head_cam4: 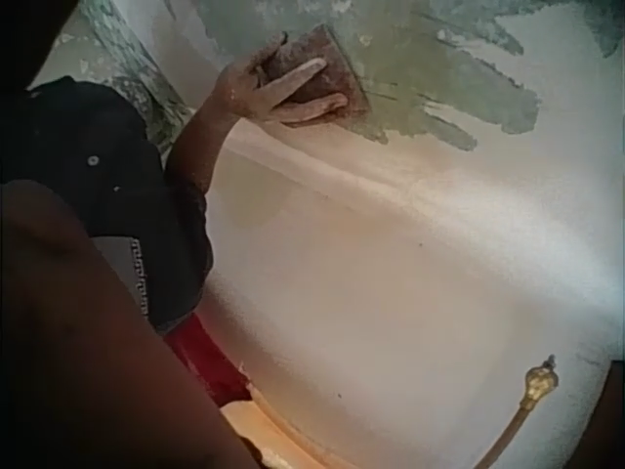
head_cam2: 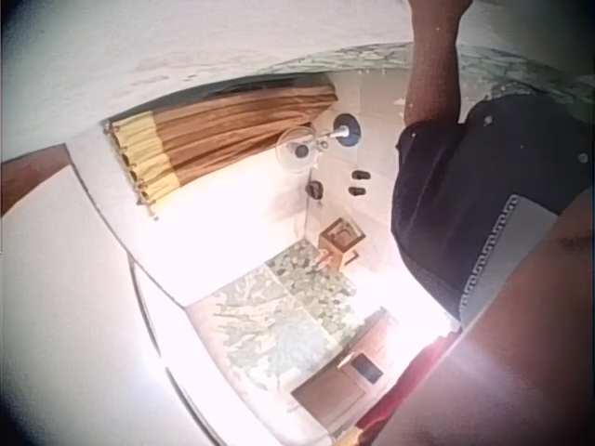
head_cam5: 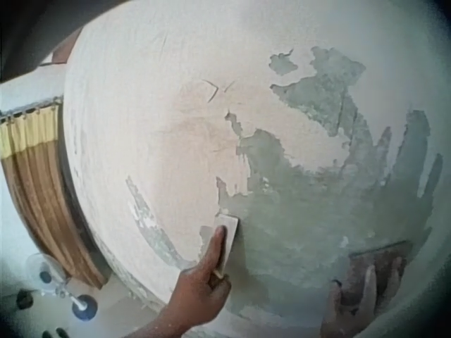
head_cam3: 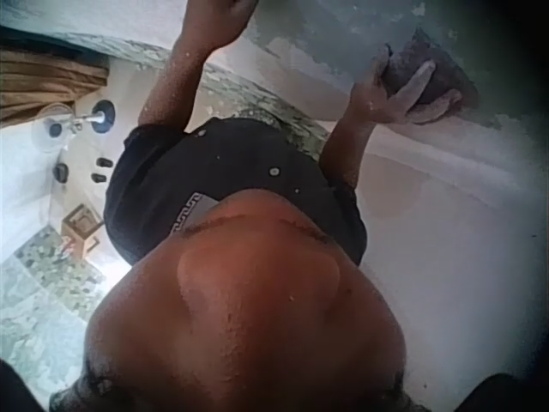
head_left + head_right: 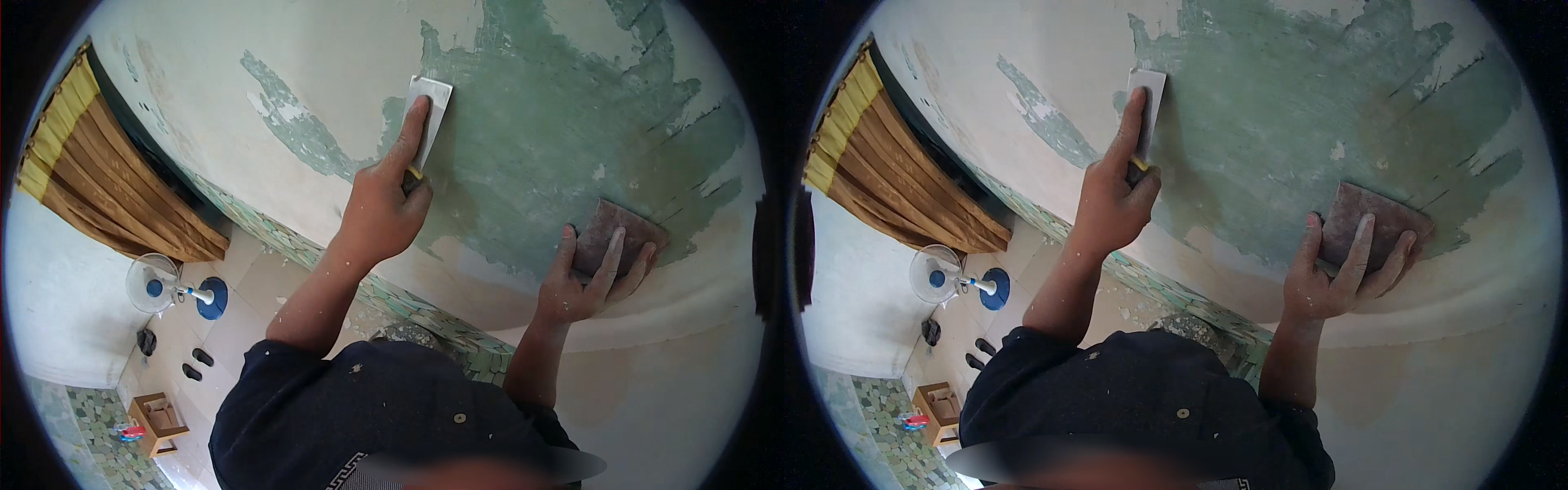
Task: The person is using a putty knife to scrape loose paint off a ceiling and then uses sandpaper to smooth it.
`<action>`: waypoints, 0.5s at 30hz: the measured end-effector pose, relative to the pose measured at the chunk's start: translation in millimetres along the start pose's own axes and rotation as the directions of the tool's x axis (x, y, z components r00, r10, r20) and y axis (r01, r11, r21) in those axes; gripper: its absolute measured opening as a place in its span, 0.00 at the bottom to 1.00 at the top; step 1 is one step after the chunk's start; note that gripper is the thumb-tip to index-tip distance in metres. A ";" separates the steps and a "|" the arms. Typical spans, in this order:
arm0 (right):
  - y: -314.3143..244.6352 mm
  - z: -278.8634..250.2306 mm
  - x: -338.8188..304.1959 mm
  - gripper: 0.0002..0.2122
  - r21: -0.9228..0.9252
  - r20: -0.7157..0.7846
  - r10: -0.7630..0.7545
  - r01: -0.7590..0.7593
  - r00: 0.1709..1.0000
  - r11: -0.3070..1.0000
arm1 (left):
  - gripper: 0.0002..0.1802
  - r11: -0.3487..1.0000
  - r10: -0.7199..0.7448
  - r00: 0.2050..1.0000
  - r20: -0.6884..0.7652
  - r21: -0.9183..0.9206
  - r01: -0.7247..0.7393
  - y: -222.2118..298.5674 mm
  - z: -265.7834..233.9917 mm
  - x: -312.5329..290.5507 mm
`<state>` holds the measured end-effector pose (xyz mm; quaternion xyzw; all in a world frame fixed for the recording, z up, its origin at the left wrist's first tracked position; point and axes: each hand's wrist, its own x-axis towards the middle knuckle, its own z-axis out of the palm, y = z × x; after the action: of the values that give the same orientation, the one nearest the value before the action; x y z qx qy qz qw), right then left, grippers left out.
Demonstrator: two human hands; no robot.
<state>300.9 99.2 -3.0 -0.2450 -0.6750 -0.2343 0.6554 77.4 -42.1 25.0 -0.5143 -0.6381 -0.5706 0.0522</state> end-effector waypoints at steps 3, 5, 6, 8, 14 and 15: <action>-2.6 -4.3 2.2 0.28 -0.014 0.026 0.001 -0.001 1.000 1.000 | 0.50 1.000 -0.031 0.999 0.010 0.004 0.031 7.8 -7.1 7.0; -1.3 -7.6 3.1 0.27 -0.017 0.031 -0.001 0.002 1.000 1.000 | 0.48 0.999 0.010 1.000 -0.008 -0.051 -0.010 12.6 -10.9 24.6; 0.8 -8.8 1.0 0.28 -0.009 0.030 0.003 -0.002 1.000 1.000 | 0.48 0.999 0.008 1.000 -0.010 -0.052 -0.009 16.8 -13.0 29.9; 1.9 -13.1 -0.7 0.30 -0.005 0.027 0.011 -0.010 1.000 1.000 | 0.49 1.000 0.016 1.000 -0.006 -0.018 -0.016 25.0 -16.5 38.0; -10.9 -34.3 -0.7 0.40 0.002 0.107 0.138 -0.139 0.985 0.990 | 0.48 0.997 0.045 0.994 0.103 -0.064 -0.039 -3.3 13.2 -25.3; -13.8 -38.0 0.0 0.43 0.007 0.131 0.110 -0.112 0.985 0.994 | 0.48 0.997 0.042 0.991 0.126 -0.072 -0.033 -1.8 14.3 -36.0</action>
<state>321.3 64.3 -1.7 -0.2922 -0.7033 -0.1761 0.6236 100.2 -52.1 -4.7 -0.5629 -0.6102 -0.5576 0.0041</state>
